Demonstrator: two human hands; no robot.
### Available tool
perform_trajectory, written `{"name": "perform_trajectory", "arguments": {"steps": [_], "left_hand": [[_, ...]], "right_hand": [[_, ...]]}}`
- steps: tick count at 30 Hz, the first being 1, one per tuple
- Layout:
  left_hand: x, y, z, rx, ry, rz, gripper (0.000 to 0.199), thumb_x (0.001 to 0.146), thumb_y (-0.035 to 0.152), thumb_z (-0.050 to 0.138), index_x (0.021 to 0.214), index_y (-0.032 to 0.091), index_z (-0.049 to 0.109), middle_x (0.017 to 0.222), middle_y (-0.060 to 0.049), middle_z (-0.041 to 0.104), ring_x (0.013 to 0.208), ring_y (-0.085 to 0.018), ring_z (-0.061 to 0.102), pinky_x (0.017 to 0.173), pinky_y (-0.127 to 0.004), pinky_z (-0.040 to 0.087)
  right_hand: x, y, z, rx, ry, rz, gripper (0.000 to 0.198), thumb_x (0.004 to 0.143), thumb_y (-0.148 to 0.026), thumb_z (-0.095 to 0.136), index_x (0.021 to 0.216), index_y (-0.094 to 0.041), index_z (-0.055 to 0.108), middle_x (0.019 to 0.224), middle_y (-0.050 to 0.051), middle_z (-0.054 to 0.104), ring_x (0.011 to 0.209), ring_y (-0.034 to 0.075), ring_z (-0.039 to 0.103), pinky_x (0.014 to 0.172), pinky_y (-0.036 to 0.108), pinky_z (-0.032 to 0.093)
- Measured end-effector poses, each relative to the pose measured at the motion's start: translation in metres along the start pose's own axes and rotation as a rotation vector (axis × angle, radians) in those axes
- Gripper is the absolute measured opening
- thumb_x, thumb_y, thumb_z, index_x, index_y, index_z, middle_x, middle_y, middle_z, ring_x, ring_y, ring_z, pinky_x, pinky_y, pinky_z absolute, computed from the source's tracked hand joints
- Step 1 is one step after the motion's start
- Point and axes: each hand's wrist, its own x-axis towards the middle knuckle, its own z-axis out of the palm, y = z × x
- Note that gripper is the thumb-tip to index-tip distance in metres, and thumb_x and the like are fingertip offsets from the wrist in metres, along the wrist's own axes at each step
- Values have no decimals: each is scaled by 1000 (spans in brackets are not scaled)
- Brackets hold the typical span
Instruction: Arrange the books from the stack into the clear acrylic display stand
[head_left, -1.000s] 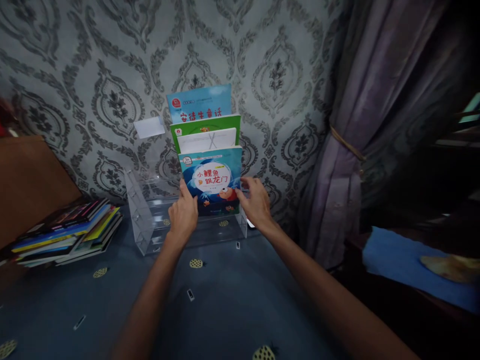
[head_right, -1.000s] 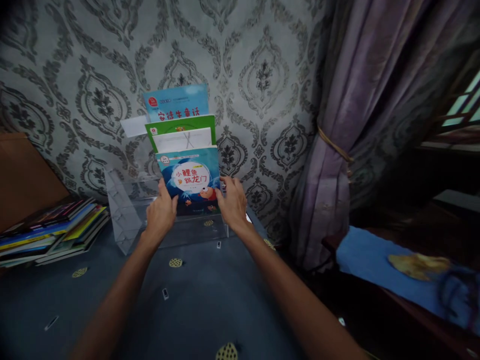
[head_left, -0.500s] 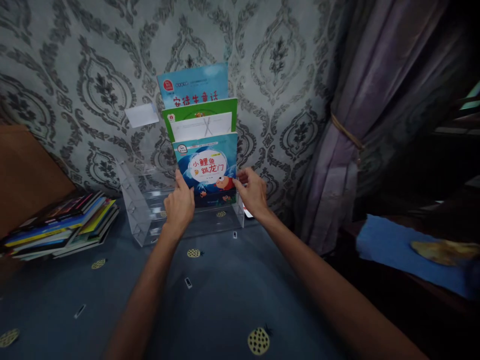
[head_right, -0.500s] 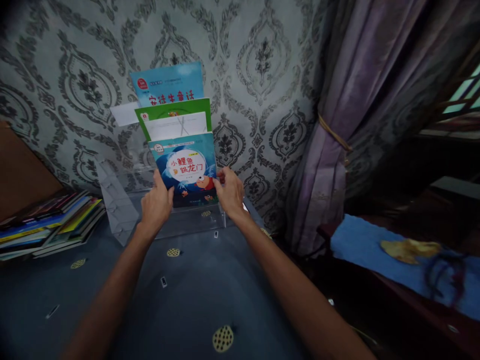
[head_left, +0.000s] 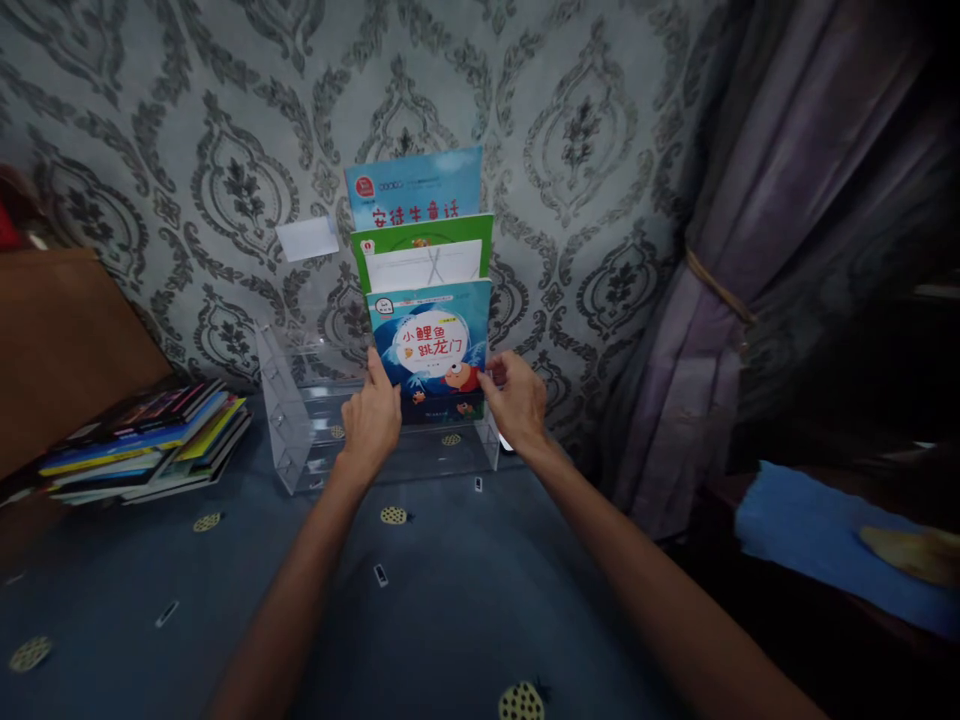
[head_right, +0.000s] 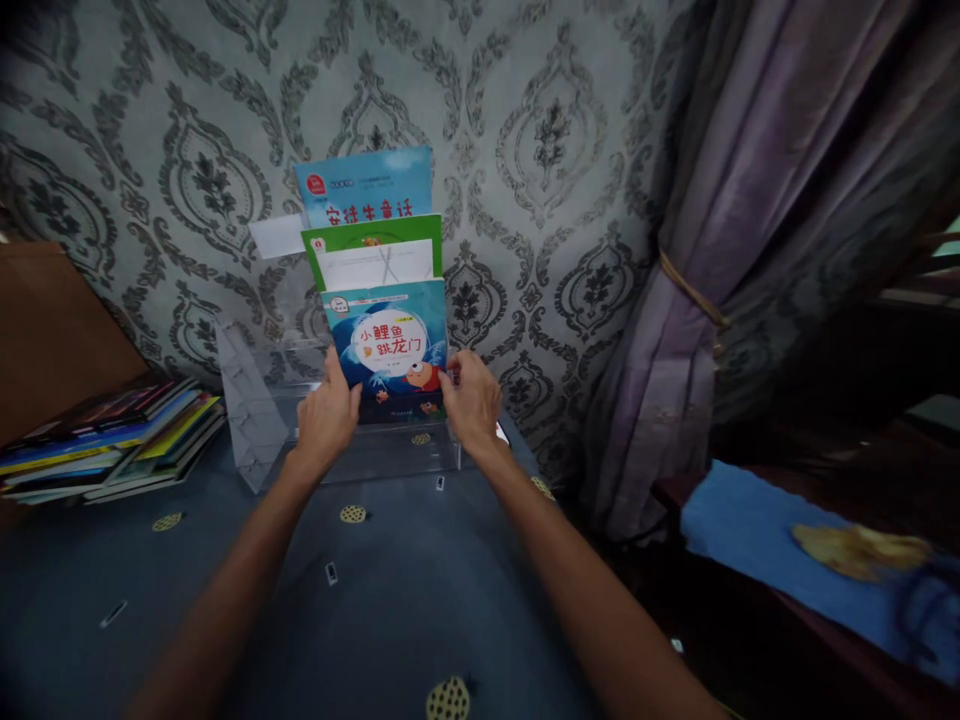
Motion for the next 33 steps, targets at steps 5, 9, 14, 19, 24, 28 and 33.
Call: {"name": "perform_trajectory", "arguments": {"steps": [5,9,14,19,24,28,33], "left_hand": [[-1,-1,-1,-34,9,26,66,100,28,44,158,6,21,134,-29,61,101,-36,72,83,-50,59],[-2,0,-4,-14,3,13,67,101,30,44,157,5,19,138,-27,60,104,-36,71,85,-49,59],[-1,0,-4,4,9,-3,64,101,30,44,156,6,21,141,-25,59,107,-34,71,87,-44,58],[1,-3,-3,-6,3,4,64,101,30,44,158,12,20,139,-22,61,106,-33,72,85,-43,58],[1,-4,-3,-25,-3,8,65,101,29,44,158,13,17,135,-21,64,104,-33,72,86,-43,58],[1,-3,-5,-21,-10,1,66,101,30,45,157,9,16,128,-23,67,103,-33,73,85,-42,57],[1,-3,-8,-19,-21,-12,65,101,32,44,156,9,18,130,-23,67,105,-34,72,86,-44,57]], "right_hand": [[-4,2,2,-79,3,-67,7,86,-27,55,85,-23,60,89,8,68,76,24,60,70,36,45],[-6,2,4,-98,25,-97,11,88,-27,53,92,-21,62,94,9,67,82,25,62,74,36,47],[-8,4,6,-50,81,-137,29,89,-26,52,116,-19,60,103,10,69,85,25,62,78,38,50],[-10,3,6,-86,63,-151,29,90,-24,50,116,-19,62,104,11,68,87,26,62,78,40,49],[-11,1,6,-113,54,-151,30,89,-23,50,116,-19,62,103,12,67,85,27,62,77,40,49],[-11,1,6,-122,73,-143,29,88,-22,51,114,-19,63,103,12,67,89,27,62,79,41,49],[-10,1,6,-102,74,-130,29,87,-23,52,114,-21,62,105,11,69,93,28,63,83,42,50]]}}
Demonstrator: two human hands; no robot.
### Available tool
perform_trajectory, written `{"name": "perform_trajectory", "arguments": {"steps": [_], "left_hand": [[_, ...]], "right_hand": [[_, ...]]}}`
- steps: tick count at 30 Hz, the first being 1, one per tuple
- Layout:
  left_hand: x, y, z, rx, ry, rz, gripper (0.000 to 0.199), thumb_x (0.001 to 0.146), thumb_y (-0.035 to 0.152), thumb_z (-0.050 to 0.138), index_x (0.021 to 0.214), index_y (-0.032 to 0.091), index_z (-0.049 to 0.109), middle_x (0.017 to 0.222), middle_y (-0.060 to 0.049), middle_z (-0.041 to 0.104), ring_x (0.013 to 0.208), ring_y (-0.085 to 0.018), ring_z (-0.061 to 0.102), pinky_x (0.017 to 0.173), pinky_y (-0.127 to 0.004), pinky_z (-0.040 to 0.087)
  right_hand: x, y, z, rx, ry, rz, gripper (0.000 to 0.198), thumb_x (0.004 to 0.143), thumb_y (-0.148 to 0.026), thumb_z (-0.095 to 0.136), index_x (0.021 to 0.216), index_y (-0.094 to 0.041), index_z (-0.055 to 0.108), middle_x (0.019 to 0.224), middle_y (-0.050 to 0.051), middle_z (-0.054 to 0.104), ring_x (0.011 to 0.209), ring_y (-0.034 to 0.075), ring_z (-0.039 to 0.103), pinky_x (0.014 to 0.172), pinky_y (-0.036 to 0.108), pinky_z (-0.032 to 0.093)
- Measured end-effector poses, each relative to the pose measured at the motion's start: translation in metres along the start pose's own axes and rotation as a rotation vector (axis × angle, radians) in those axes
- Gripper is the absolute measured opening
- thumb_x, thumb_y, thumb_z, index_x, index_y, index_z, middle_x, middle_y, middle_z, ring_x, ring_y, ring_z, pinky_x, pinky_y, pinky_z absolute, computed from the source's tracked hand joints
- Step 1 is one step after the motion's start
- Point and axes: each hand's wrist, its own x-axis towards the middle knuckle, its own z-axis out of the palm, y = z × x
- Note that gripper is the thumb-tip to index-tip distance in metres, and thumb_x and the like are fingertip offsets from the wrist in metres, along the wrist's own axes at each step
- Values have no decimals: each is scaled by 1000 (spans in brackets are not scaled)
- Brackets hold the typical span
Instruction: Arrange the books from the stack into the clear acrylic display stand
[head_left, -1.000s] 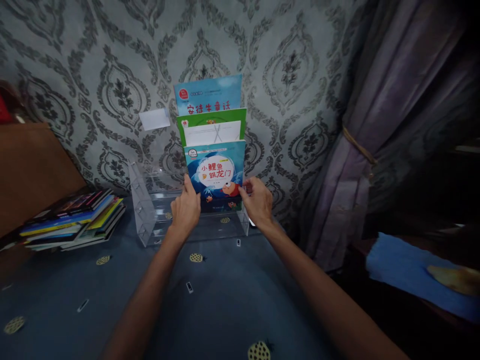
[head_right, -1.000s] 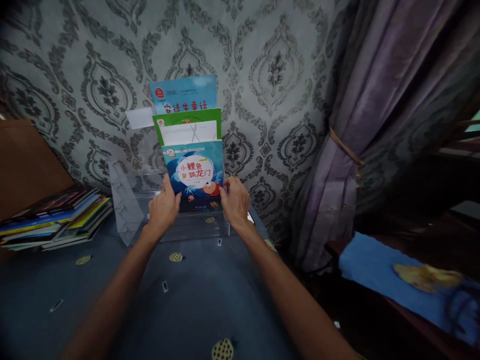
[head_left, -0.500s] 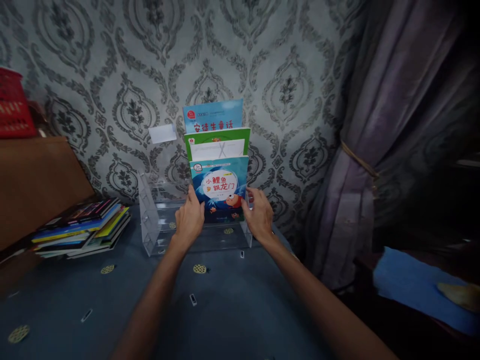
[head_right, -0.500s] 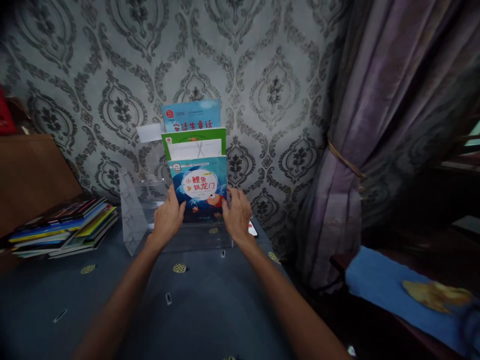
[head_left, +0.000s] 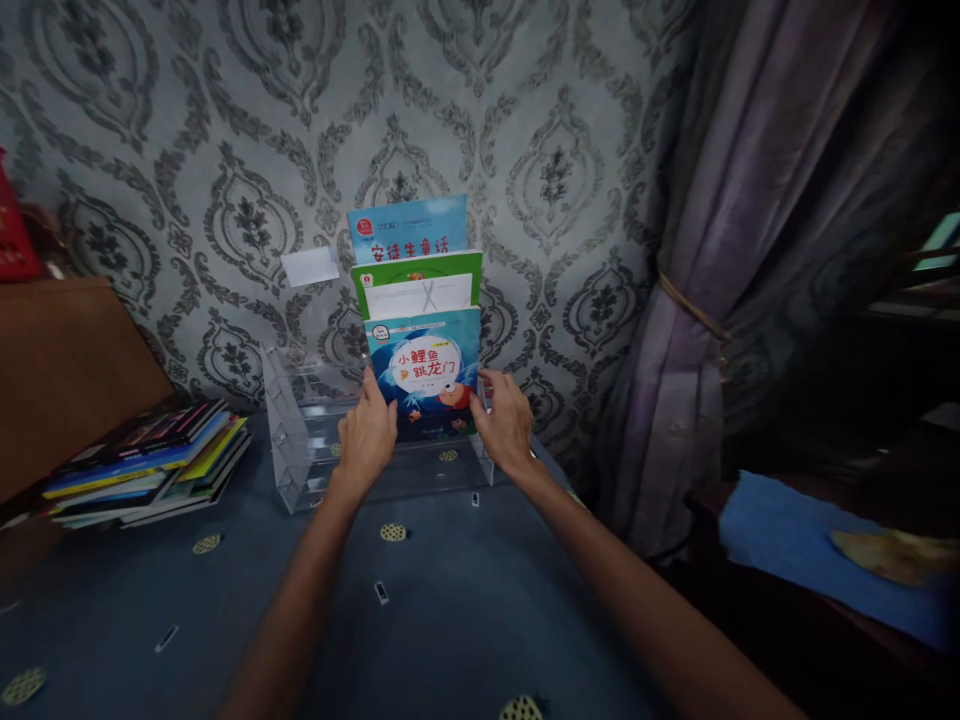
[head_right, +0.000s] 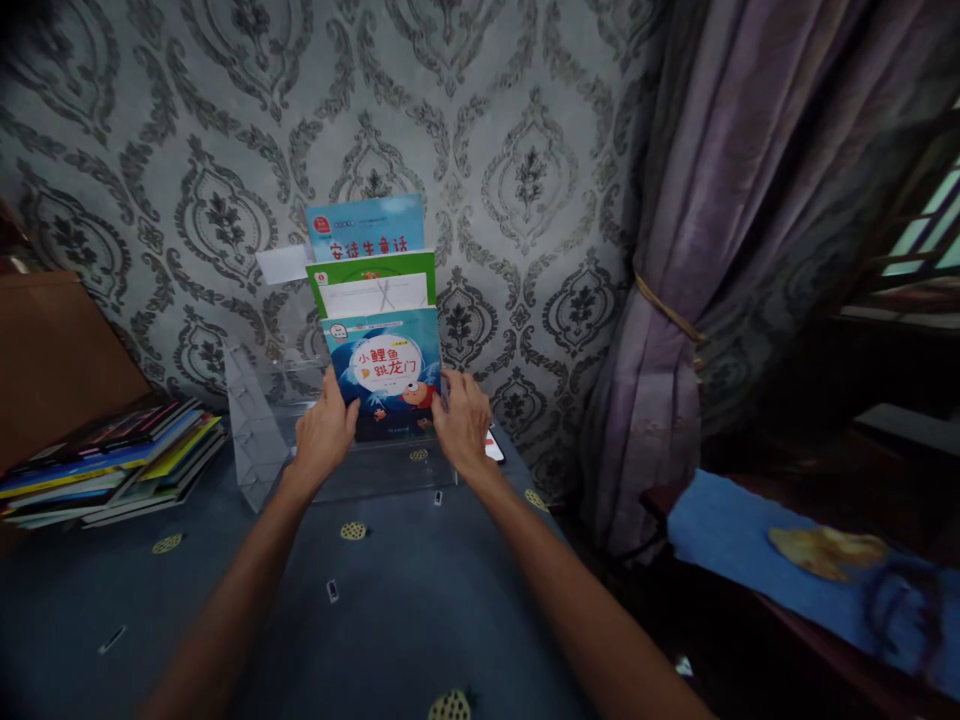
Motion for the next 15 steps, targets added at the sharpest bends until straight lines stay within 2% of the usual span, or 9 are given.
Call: {"name": "perform_trajectory", "arguments": {"steps": [9,15], "left_hand": [[0,-3,1,1,27,37,69,99,31,44,157,5,17,133,-27,63,106,-36,71,87,-48,57],[-1,-2,-9,-6,-2,13,71,96,27,43,157,4,17,119,-25,69,103,-35,70,89,-48,56]], "right_hand": [[1,-4,-2,105,0,39,31,88,-28,53,118,-19,57,107,13,70,95,28,66,86,47,52],[4,-1,-2,181,43,24,31,87,-29,55,117,-21,54,107,12,68,94,27,67,88,49,53]]}}
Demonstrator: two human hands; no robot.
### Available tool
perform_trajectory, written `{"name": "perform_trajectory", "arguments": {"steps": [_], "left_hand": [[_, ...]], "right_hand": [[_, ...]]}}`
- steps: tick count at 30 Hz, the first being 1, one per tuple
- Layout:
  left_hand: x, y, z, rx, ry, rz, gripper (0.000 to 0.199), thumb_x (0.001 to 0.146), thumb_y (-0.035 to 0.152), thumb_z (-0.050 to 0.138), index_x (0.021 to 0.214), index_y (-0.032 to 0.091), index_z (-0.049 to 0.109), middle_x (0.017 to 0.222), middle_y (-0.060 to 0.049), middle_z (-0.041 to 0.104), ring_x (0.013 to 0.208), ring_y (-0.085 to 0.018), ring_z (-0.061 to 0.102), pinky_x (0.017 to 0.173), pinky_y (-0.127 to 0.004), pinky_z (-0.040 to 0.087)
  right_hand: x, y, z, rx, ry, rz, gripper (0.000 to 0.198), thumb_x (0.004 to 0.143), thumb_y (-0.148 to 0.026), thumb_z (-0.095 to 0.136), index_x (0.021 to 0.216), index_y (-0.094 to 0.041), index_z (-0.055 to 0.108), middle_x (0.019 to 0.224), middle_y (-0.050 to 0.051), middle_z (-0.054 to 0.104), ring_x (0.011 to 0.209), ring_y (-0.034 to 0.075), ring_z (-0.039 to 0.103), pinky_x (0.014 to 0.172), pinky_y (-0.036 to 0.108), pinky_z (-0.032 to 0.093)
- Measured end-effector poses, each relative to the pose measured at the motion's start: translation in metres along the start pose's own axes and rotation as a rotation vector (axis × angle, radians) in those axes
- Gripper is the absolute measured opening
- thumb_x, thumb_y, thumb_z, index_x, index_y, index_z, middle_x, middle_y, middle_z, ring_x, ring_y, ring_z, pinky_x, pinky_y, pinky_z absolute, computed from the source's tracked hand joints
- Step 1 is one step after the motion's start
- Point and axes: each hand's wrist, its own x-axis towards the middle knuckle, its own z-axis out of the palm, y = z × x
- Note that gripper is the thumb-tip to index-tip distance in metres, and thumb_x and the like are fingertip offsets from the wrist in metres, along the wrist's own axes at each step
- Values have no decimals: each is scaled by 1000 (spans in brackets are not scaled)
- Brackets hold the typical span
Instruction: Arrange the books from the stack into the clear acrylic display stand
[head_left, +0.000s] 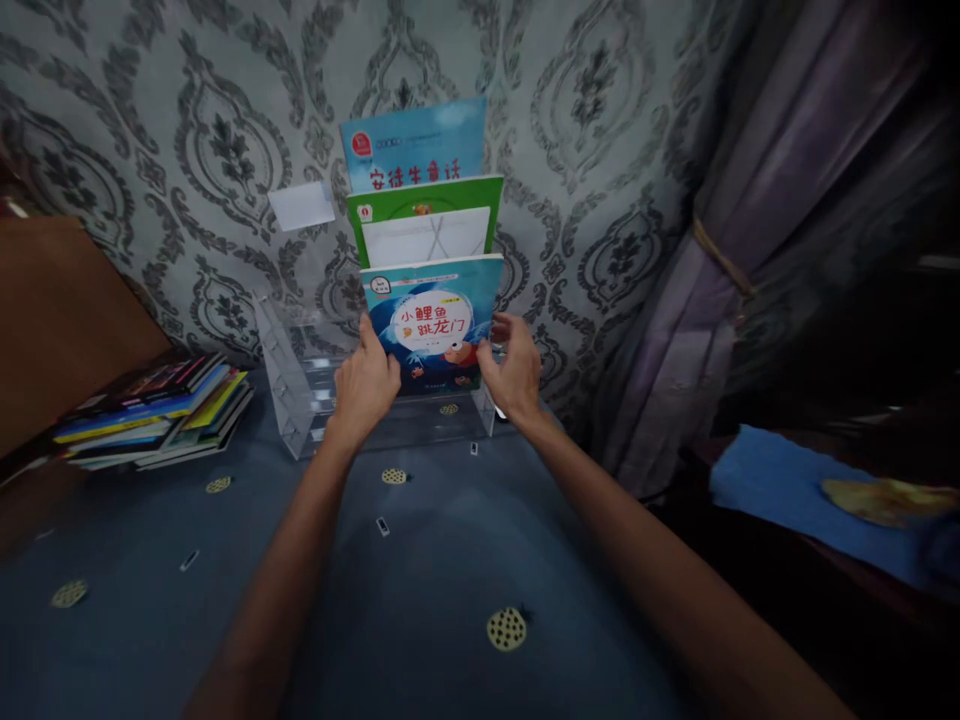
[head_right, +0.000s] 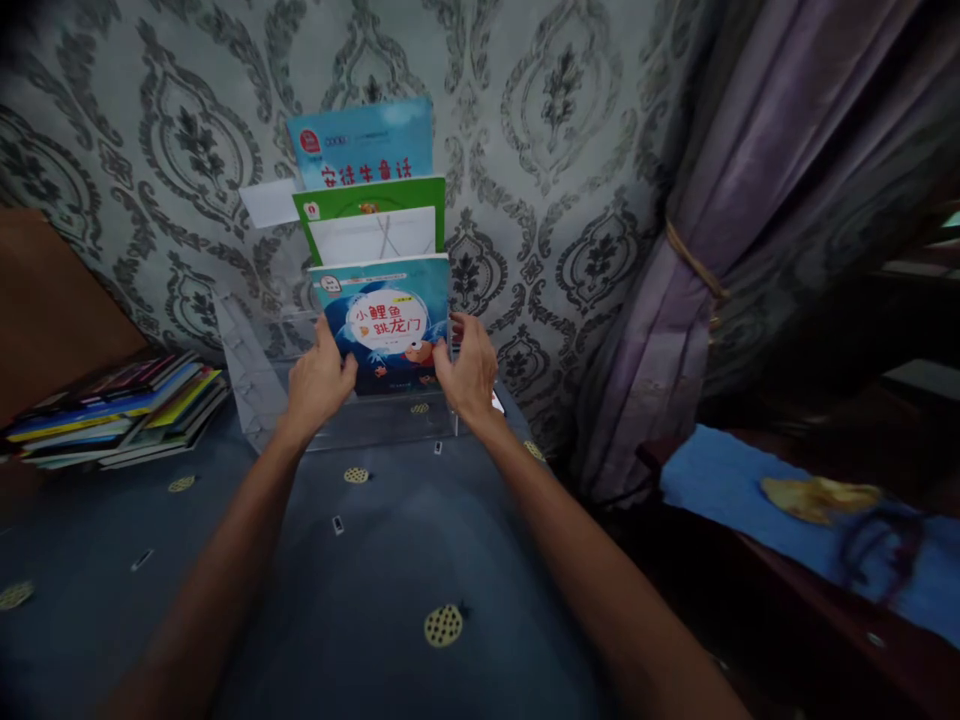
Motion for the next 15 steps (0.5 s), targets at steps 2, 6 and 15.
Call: {"name": "perform_trajectory", "arguments": {"steps": [2,6,15], "left_hand": [[0,0,-6,-4,-29,-6,71,94,25,43,156,4,16,112,-22,72,101,-34,71,89,-48,55],[0,-2,-18,-18,-105,24,68,92,28,45,153,6,22,106,-19,73,98,-33,71,87,-45,55],[2,-10,-28,-83,-197,79,65,90,31,46,149,10,28,108,-17,73,99,-33,70,86,-44,54]], "right_hand": [[1,1,0,29,9,-1,31,87,-30,56,117,-22,54,106,10,69,92,27,67,87,49,53],[3,1,-3,75,24,-22,29,88,-28,56,116,-24,54,103,8,71,94,25,67,87,44,55],[12,-12,-12,155,57,-2,31,82,-21,53,113,-21,56,98,8,70,91,23,67,81,41,55]]}}
